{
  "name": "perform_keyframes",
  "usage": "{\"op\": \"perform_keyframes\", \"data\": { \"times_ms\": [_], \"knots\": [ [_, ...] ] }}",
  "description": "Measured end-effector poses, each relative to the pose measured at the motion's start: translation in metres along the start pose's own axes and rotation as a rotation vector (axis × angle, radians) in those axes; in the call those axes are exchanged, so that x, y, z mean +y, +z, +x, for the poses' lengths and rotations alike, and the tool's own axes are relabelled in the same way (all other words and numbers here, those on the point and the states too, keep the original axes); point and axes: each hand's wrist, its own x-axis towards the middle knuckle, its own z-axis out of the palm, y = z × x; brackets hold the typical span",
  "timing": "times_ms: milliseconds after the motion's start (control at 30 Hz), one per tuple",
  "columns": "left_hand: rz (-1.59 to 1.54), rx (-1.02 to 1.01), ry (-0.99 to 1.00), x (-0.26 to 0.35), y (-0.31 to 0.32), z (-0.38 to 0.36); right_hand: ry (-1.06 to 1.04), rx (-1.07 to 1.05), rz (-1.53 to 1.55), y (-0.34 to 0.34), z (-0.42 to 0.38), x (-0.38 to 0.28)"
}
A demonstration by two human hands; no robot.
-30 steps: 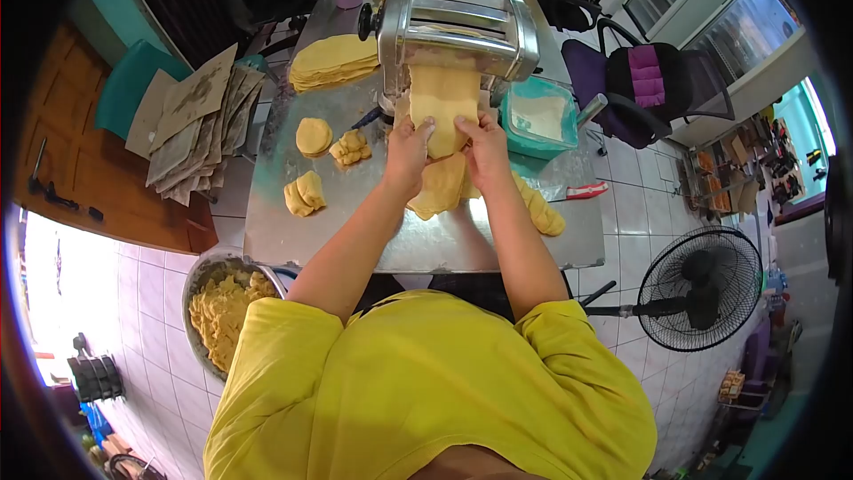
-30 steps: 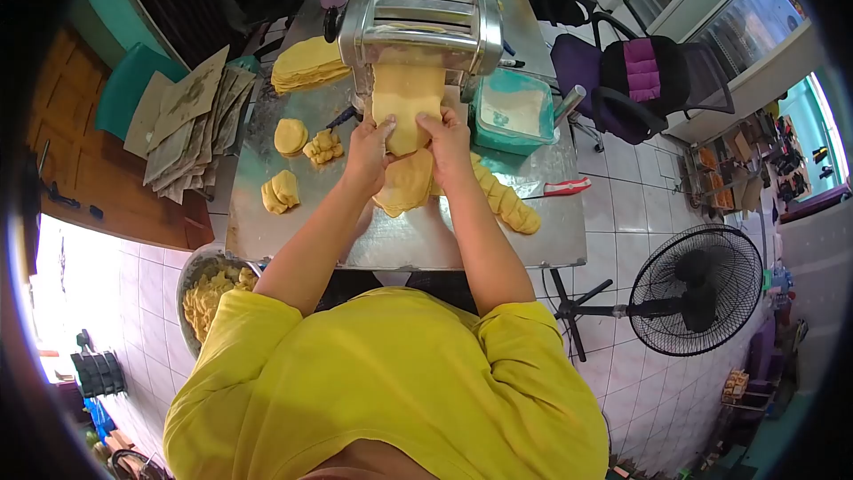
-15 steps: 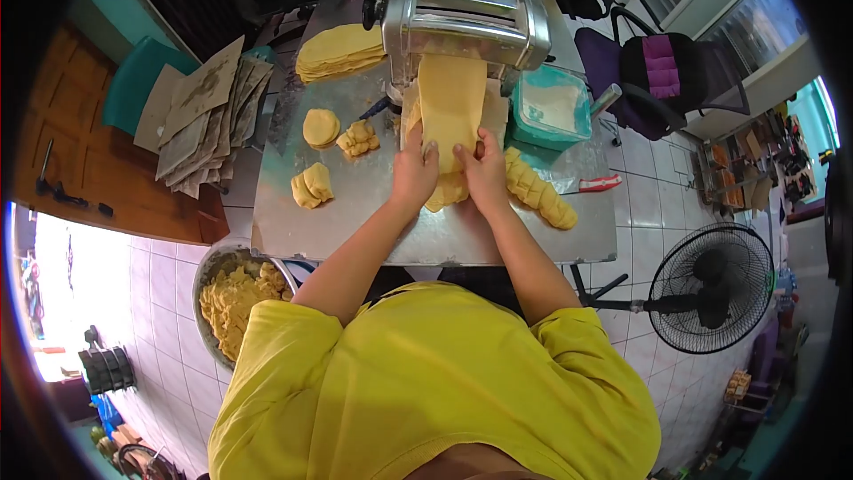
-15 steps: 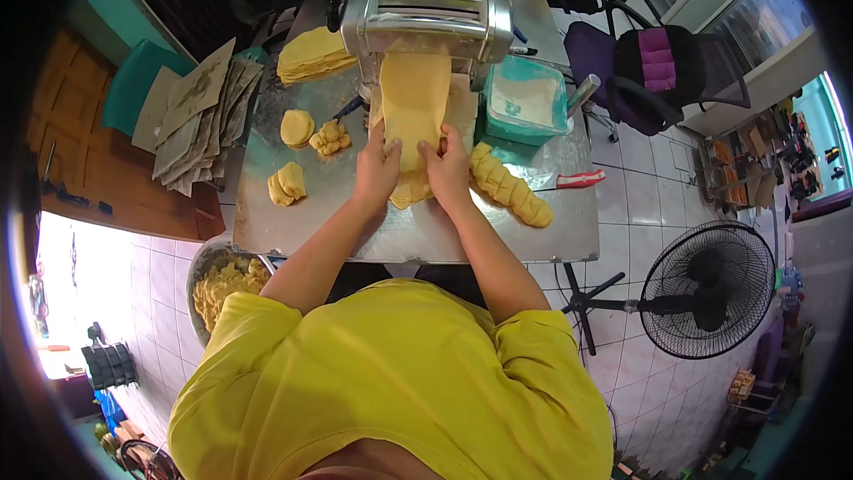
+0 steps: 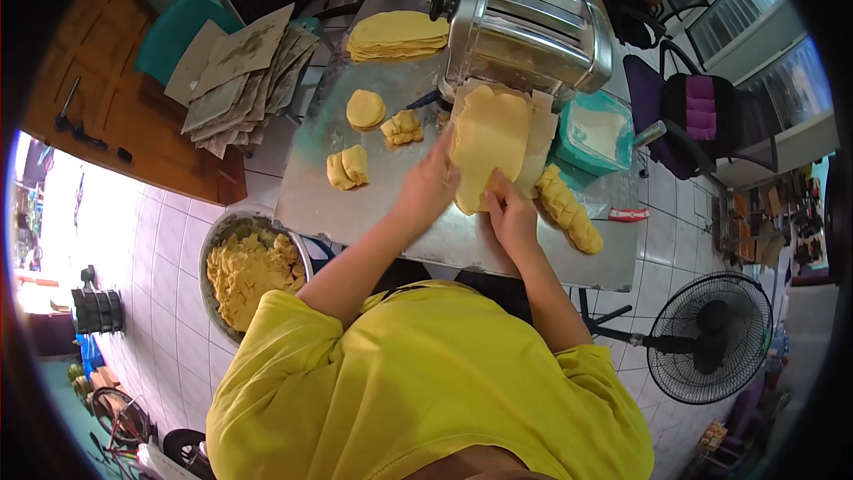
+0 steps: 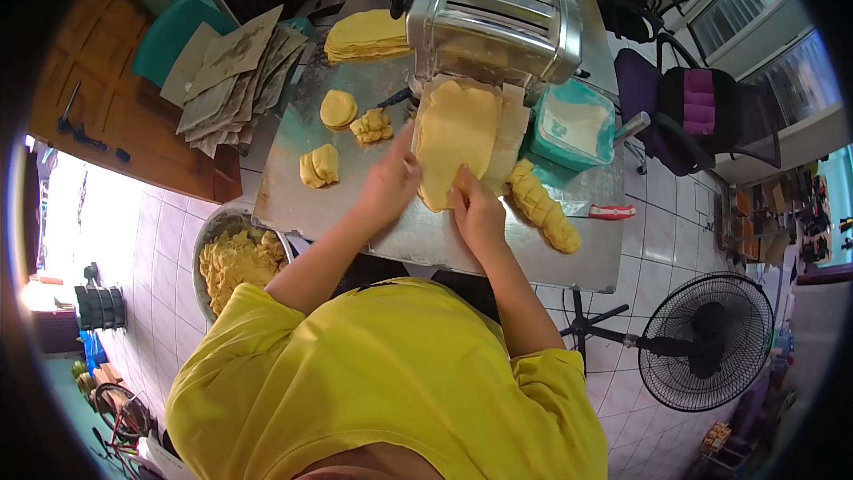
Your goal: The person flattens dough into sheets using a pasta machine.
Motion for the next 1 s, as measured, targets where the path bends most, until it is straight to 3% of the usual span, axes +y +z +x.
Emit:
{"op": "perform_keyframes", "data": {
  "times_ms": [33, 67, 100, 133, 167, 233, 300, 433, 700, 800, 867, 900, 967, 1000],
  "knots": [
    [0.077, 0.139, 0.145, -0.011, -0.013, 0.009, -0.001, -0.002, 0.001, -0.005, 0.002, -0.004],
    [0.096, 0.177, 0.053, -0.018, -0.031, 0.022, 0.010, -0.065, -0.047, -0.011, 0.002, -0.006],
    [0.206, 0.329, 0.112, -0.037, -0.044, 0.036, 0.025, -0.127, -0.097, -0.014, 0.001, -0.007],
    [0.364, 0.355, 0.162, -0.058, -0.065, 0.052, 0.037, -0.119, -0.101, -0.013, 0.000, -0.005],
    [0.574, 0.334, 0.088, -0.081, -0.080, 0.068, 0.042, -0.114, -0.024, -0.010, 0.000, -0.001],
    [0.617, 0.123, 0.108, -0.129, -0.103, 0.091, 0.097, -0.051, 0.024, -0.010, -0.004, 0.006],
    [0.420, -0.094, 0.015, -0.150, -0.114, 0.102, 0.027, 0.004, 0.038, -0.010, -0.006, 0.004],
    [0.513, -0.039, 0.141, -0.102, -0.120, 0.092, 0.032, 0.098, 0.075, -0.018, -0.001, -0.006],
    [0.558, 0.007, 0.206, -0.075, -0.120, 0.066, -0.244, 0.172, 0.154, -0.015, 0.036, -0.030],
    [0.383, 0.173, 0.337, -0.047, -0.117, 0.054, -0.260, 0.141, 0.279, -0.011, 0.052, -0.044],
    [0.156, 0.168, 0.187, -0.017, -0.102, 0.050, -0.188, 0.123, 0.489, -0.005, 0.065, -0.049],
    [0.006, 0.140, 0.209, -0.013, -0.089, 0.052, -0.195, 0.100, 0.509, -0.003, 0.071, -0.048],
    [-0.260, 0.118, 0.184, 0.007, -0.065, 0.055, 0.139, -0.074, 0.948, 0.005, 0.084, -0.049],
    [-0.383, 0.116, 0.141, 0.022, -0.055, 0.056, 0.133, -0.107, 0.969, 0.005, 0.090, -0.047]
  ]
}}
